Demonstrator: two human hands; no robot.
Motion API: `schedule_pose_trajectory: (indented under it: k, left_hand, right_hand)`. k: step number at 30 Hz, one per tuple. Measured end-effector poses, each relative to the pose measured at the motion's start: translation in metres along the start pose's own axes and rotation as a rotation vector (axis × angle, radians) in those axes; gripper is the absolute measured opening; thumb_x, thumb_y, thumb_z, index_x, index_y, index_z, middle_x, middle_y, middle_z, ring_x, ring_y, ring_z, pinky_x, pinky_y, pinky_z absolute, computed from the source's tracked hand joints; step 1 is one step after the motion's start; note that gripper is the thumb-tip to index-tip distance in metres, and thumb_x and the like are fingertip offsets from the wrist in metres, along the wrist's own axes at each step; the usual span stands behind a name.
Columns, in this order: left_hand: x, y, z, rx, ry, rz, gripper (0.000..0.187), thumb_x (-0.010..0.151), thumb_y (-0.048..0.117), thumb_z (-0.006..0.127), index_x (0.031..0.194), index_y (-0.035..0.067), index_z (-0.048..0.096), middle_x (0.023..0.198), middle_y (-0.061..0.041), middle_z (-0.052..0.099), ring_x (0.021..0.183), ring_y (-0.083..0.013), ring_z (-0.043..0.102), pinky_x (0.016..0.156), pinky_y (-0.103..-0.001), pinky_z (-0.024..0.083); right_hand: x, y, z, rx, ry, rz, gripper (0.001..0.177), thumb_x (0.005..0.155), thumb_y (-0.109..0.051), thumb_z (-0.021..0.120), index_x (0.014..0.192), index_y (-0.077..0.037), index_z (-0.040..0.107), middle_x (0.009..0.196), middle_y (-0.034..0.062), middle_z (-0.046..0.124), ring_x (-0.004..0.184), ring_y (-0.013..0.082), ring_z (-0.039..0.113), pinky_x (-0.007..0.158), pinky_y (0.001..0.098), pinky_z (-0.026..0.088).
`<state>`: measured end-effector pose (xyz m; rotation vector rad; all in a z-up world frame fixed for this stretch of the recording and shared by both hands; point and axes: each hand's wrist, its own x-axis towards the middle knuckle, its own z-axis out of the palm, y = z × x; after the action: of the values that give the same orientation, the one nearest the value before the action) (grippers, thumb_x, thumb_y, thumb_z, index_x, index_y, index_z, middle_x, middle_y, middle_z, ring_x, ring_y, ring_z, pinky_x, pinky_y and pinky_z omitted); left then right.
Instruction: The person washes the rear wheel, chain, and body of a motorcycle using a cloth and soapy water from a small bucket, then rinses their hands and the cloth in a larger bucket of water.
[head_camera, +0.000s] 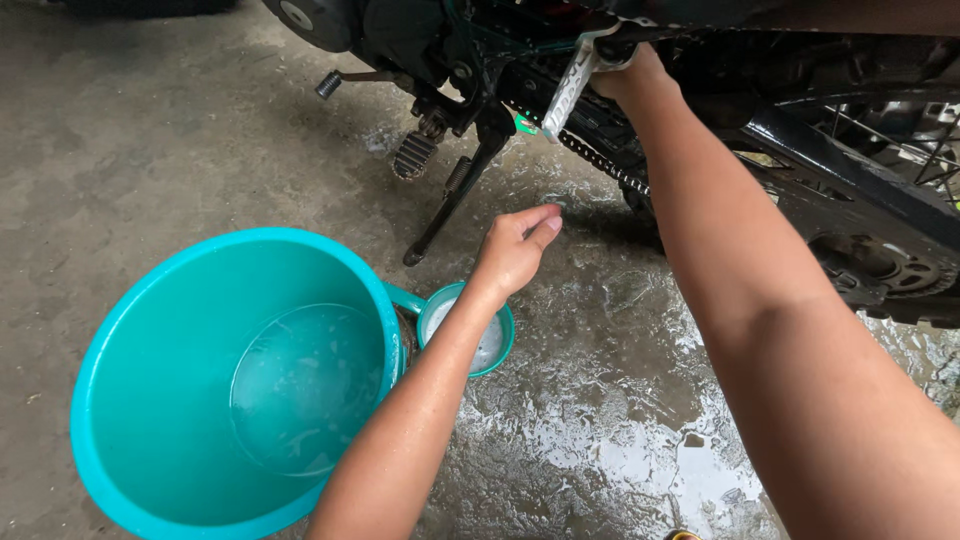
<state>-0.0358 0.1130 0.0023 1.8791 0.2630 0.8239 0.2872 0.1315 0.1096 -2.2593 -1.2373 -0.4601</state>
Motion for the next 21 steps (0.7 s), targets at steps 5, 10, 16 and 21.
schedule_pose_trajectory:
  k: [5, 10, 16, 21]
  left_hand:
    - [-0.003, 0.004, -0.004, 0.027, -0.004, 0.023, 0.04, 0.096, 0.028, 0.066, 0.126, 0.002, 0.071, 0.125, -0.017, 0.074, 0.12, -0.0272, 0.07, 0.102, -0.035, 0.05]
    - [-0.005, -0.006, -0.004, 0.044, -0.013, 0.026, 0.04, 0.097, 0.031, 0.066, 0.125, 0.003, 0.071, 0.124, -0.017, 0.074, 0.12, -0.0281, 0.071, 0.102, -0.035, 0.052]
    - [0.006, -0.006, 0.018, 0.035, -0.058, -0.041, 0.042, 0.095, 0.033, 0.067, 0.126, 0.005, 0.07, 0.126, -0.016, 0.072, 0.121, -0.0287, 0.069, 0.101, -0.036, 0.052]
    - [0.002, -0.007, 0.016, 0.055, -0.068, -0.03, 0.044, 0.095, 0.033, 0.066, 0.128, 0.005, 0.069, 0.128, -0.016, 0.072, 0.122, -0.029, 0.068, 0.102, -0.037, 0.051]
  right_hand:
    - [0.056, 0.031, 0.036, -0.032, 0.034, -0.051, 0.026, 0.092, -0.02, 0.067, 0.117, -0.012, 0.07, 0.112, 0.0157, 0.07, 0.104, 0.0355, 0.065, 0.084, 0.0456, 0.053]
    - [0.026, 0.024, 0.03, -0.12, 0.095, -0.093, 0.023, 0.094, -0.021, 0.069, 0.114, -0.011, 0.071, 0.108, 0.0151, 0.071, 0.103, 0.0353, 0.066, 0.085, 0.0457, 0.054]
    - [-0.032, 0.008, 0.014, -0.491, 0.459, -0.3, 0.027, 0.087, -0.022, 0.075, 0.112, -0.01, 0.073, 0.1, 0.0149, 0.073, 0.097, 0.0379, 0.066, 0.078, 0.0469, 0.055]
    - [0.052, 0.057, 0.043, -0.342, -0.007, -0.193, 0.027, 0.098, -0.03, 0.066, 0.116, -0.01, 0.071, 0.107, 0.015, 0.07, 0.094, 0.0345, 0.067, 0.079, 0.0519, 0.055]
